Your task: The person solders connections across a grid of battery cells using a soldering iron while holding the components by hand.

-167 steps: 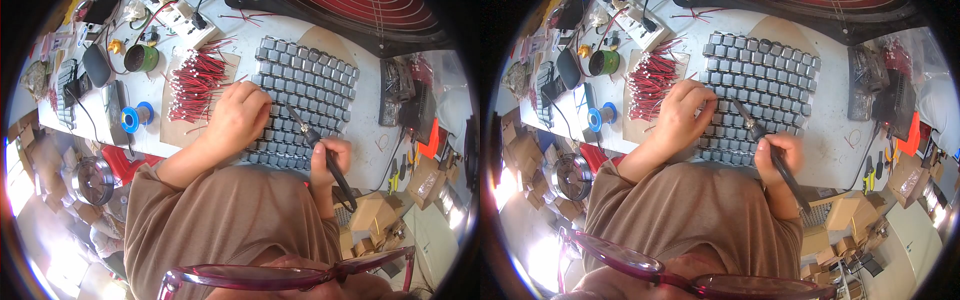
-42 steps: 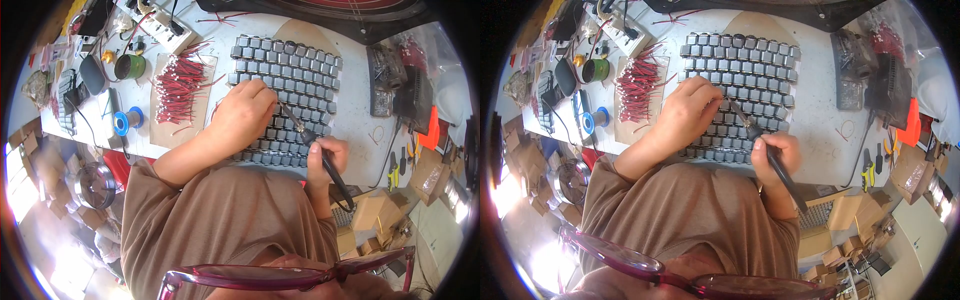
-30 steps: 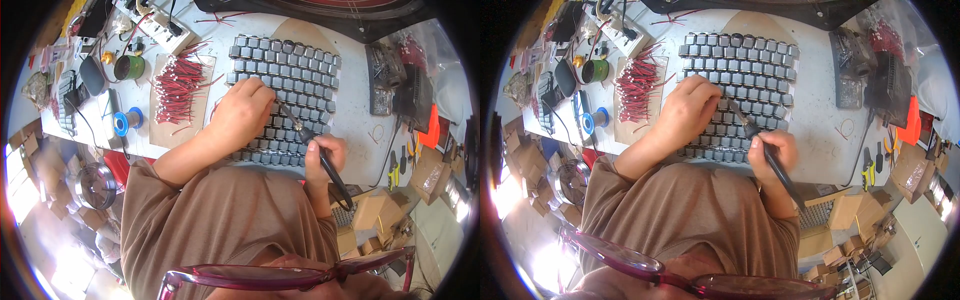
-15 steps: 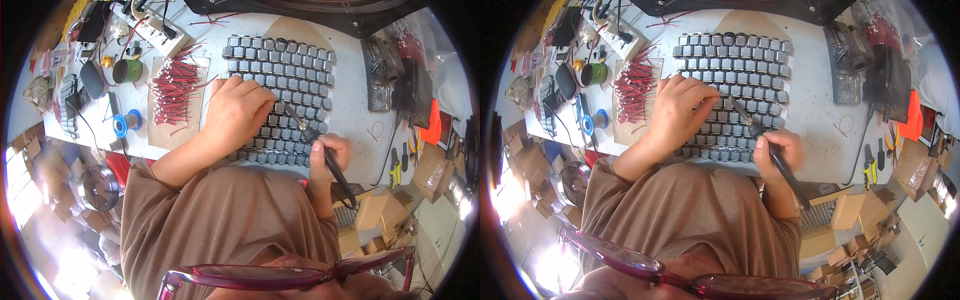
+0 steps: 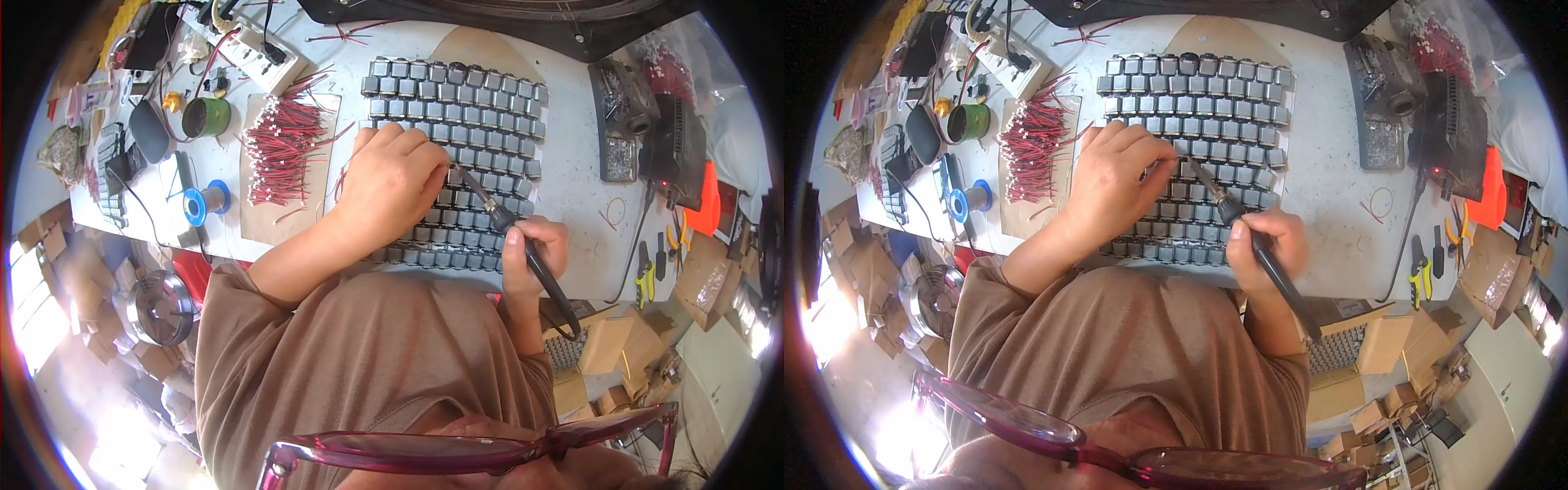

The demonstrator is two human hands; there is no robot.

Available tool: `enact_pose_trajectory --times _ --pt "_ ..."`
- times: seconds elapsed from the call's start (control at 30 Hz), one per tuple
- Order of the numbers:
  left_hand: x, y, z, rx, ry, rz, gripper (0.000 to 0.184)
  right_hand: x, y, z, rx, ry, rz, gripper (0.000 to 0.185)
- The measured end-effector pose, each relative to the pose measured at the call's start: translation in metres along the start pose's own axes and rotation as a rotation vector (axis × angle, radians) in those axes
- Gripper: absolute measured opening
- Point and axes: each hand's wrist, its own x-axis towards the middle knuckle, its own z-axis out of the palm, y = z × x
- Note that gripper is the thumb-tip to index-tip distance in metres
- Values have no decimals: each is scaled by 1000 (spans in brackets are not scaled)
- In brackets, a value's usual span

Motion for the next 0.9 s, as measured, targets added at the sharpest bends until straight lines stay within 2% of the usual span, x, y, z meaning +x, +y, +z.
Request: enact_pose_trajectory --times 0.57,0.9 --pt "0 0 2 5 -16 5 12 0 -2 1 -29 -23 21 20" --pt "0 2 6 -88 -31 11 15 -2 -2 -5 25 40 24 18"
